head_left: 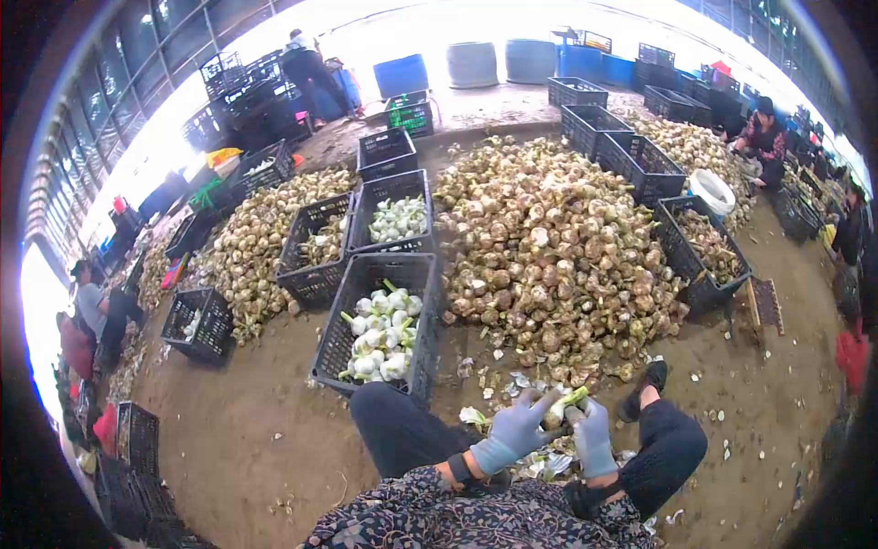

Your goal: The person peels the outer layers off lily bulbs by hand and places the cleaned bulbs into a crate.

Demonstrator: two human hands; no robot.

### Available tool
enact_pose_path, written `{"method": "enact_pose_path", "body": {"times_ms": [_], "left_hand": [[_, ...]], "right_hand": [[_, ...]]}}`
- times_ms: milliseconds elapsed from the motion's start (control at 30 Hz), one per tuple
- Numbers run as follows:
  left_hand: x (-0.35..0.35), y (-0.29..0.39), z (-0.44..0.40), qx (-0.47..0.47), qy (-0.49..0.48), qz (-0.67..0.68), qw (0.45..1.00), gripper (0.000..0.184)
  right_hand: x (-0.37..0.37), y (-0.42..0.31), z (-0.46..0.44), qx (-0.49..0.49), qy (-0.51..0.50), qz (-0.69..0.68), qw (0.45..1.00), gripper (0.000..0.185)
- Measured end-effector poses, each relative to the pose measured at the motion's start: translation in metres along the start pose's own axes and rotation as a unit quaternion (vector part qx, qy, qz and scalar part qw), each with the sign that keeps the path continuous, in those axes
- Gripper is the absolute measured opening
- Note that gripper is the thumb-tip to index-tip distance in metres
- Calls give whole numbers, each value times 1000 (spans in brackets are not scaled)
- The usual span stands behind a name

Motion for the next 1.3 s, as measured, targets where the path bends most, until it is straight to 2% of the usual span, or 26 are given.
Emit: {"method": "enact_pose_path", "body": {"times_ms": [167, 233, 267, 300, 333, 367, 433, 467, 500, 533, 567, 633, 667, 700, 733, 767, 800, 833, 900, 967, 1000, 1033, 1100, 1167, 1233, 1300], "left_hand": [[8, -10, 2, 9, -26, -19, 999, 65], [3, -9, -3, 28, -13, -28, 999, 58], [15, -38, -5, -99, -52, 195, 974, 53], [38, -56, 0, -208, -60, 501, 838, 48], [54, -64, 5, -321, 2, 728, 605, 48], [54, -69, 6, -321, 3, 728, 606, 48], [48, -43, 5, -293, -100, 792, 526, 51], [50, -46, 1, -174, -201, 858, 440, 51], [54, -53, 2, -179, -203, 858, 436, 51], [48, -68, -5, -107, -140, 680, 712, 52], [37, -74, -8, -22, -67, 422, 904, 54], [30, -65, -7, 77, -20, 344, 935, 63], [33, -69, -7, -71, 21, 350, 934, 77], [22, -48, -5, -74, 1, 381, 922, 93], [18, -43, -3, -10, 60, 224, 973, 94], [13, -34, 1, 42, 174, 251, 951, 71], [30, -52, 0, -105, 123, 486, 859, 61], [48, -64, 5, -246, 68, 676, 691, 55], [66, -84, 9, -290, -47, 781, 552, 55], [66, -75, 7, -313, -76, 739, 592, 48], [48, -86, -1, -185, 61, 564, 802, 47], [21, -69, -2, -35, 192, 327, 925, 46], [26, -72, 5, -90, 163, 419, 889, 56], [46, -86, 10, -258, 33, 573, 777, 55], [42, -68, 9, -267, -20, 628, 731, 55], [40, -44, 12, -269, -77, 732, 621, 64]], "right_hand": [[0, -14, 2, -8, 4, -4, 1000, 16], [-7, -10, -5, -60, 45, 169, 983, 14], [-6, 1, -8, -75, 46, 170, 981, 15], [-5, 0, -7, -76, 46, 170, 981, 15], [-3, -8, -5, -117, 68, 163, 977, 15], [0, -16, -2, -159, 91, 154, 971, 15], [3, -28, 2, -35, 28, 52, 998, 20], [8, -39, 3, -31, -14, -74, 997, 21], [9, -32, 2, -33, -33, -97, 994, 24], [10, -25, 1, -34, -52, -120, 991, 28], [11, -11, -4, -25, -44, -122, 991, 28], [8, 14, -5, 76, -7, -41, 996, 25], [5, 17, -3, 86, -7, -38, 996, 24], [6, 14, 0, 101, -4, -34, 994, 22], [7, 10, 1, 73, 32, -49, 996, 20], [10, 10, -1, 40, 66, -61, 995, 18], [14, 17, -4, 33, 58, -90, 994, 19], [15, 22, -7, 23, 49, -120, 991, 20], [17, 11, 0, 94, -10, -126, 987, 19], [25, 54, -8, 88, 38, -98, 991, 19], [24, 48, -7, 53, 43, -51, 996, 19], [24, 41, -6, 18, 45, -5, 999, 18], [29, 61, -13, -18, 79, -12, 997, 17], [23, 49, -14, 94, 64, -58, 992, 18], [8, 108, -30, 117, 104, -55, 986, 19], [-25, 103, -35, 108, 157, 167, 967, 20]]}}
Point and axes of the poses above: each hand's wrist, its own z-axis away from the middle knuckle, its own x-axis out of the palm, y = z × x, the point moved 7 cm from there along -z, towards the middle knuckle, and after that the axes turned 14 degrees about z, right-handed, at the moved point
